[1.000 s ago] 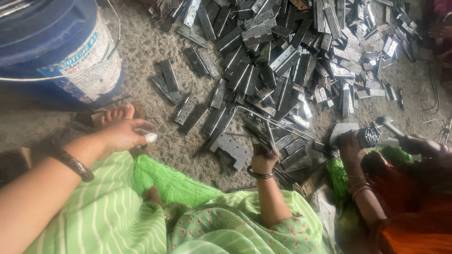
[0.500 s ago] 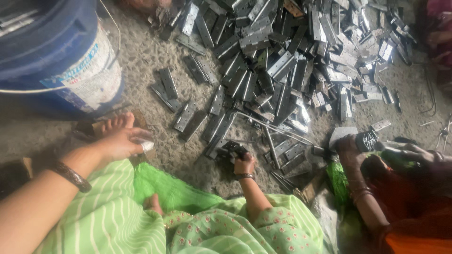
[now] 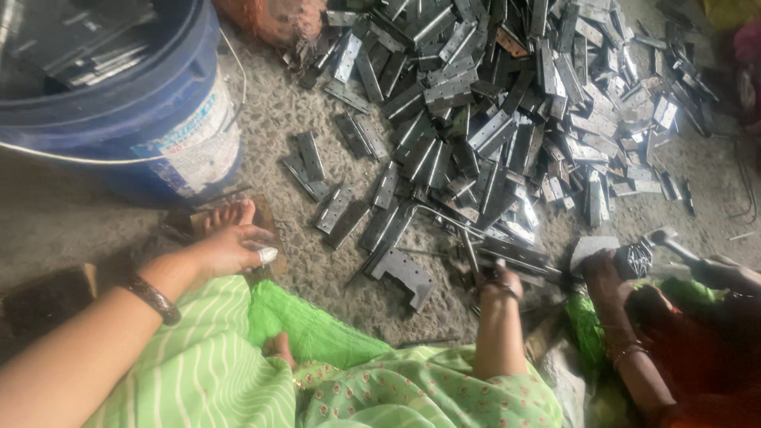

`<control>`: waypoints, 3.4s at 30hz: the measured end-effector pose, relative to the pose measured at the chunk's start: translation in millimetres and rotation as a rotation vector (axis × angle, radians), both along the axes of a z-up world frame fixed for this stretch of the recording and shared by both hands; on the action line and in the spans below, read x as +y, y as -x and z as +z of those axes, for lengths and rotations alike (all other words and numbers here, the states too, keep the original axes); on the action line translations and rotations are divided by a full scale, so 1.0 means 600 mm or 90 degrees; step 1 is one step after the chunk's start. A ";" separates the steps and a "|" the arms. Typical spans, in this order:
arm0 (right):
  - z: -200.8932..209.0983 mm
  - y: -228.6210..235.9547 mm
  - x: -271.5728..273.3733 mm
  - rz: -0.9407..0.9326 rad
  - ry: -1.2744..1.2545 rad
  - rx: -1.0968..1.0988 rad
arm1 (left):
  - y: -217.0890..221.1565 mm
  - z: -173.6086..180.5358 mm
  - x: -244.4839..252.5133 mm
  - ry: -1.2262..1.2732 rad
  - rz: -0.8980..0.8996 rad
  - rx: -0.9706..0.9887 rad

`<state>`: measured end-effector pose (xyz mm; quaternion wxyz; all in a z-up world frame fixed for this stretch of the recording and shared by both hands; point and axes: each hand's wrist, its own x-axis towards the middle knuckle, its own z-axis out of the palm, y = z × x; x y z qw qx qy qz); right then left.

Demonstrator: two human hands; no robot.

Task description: The person sits on the floor and assembles metal hinges by hand. They pick up hinge plates and pins from a large pile, insert the pins into the plates, and place the assembled hinges into a blue bucket.

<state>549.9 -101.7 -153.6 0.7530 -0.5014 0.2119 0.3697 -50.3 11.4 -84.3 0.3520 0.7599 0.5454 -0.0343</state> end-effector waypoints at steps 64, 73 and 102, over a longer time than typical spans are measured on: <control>-0.062 0.308 -0.050 0.528 0.324 -0.169 | -0.102 0.128 -0.034 0.304 0.157 -0.375; 0.055 0.270 -0.068 0.476 -0.378 0.153 | -0.123 0.210 -0.039 0.567 0.326 -0.715; -0.086 0.340 -0.116 0.522 0.020 -0.392 | -0.165 0.228 -0.054 0.551 0.257 -0.494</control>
